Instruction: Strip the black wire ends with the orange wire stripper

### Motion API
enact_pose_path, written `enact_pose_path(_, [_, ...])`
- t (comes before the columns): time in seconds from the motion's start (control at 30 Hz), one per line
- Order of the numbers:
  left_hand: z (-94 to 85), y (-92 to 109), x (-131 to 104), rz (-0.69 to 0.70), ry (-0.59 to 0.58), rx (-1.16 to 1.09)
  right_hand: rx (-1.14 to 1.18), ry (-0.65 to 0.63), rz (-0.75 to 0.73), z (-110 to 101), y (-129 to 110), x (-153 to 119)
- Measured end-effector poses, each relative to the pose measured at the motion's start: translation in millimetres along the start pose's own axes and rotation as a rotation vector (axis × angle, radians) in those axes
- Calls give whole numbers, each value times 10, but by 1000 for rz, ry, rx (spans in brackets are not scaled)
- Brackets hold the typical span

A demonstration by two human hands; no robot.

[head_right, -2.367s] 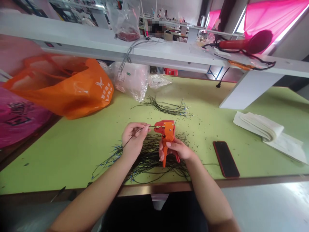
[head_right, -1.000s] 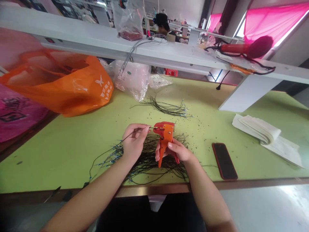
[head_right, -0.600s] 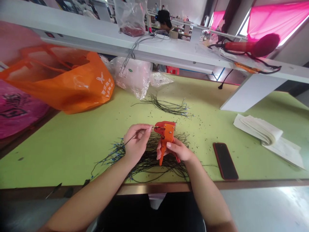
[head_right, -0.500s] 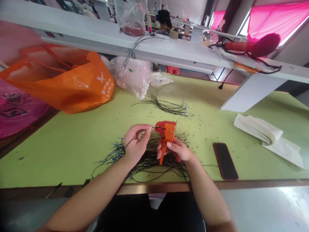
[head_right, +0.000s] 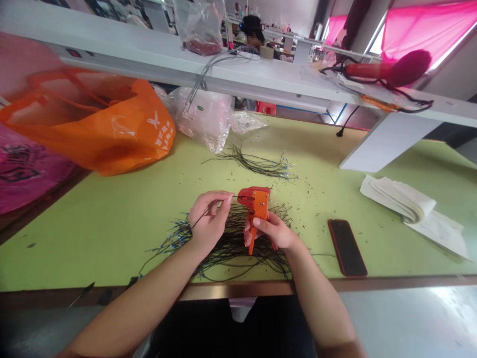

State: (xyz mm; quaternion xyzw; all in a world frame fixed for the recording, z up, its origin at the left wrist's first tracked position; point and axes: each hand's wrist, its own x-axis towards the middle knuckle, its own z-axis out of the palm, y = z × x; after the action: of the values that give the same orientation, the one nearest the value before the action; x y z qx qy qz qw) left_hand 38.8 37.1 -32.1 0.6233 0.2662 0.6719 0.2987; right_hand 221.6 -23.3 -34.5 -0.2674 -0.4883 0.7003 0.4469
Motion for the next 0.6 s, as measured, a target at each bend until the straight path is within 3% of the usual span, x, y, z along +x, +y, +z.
enact_pose_path(0.43, [19,50,16,-25,25,-20,-6,78,0,60,-5,21])
enact_pose_path(0.6, [49,98,67,-176,86,-97,-4,190,-42,171,63,79])
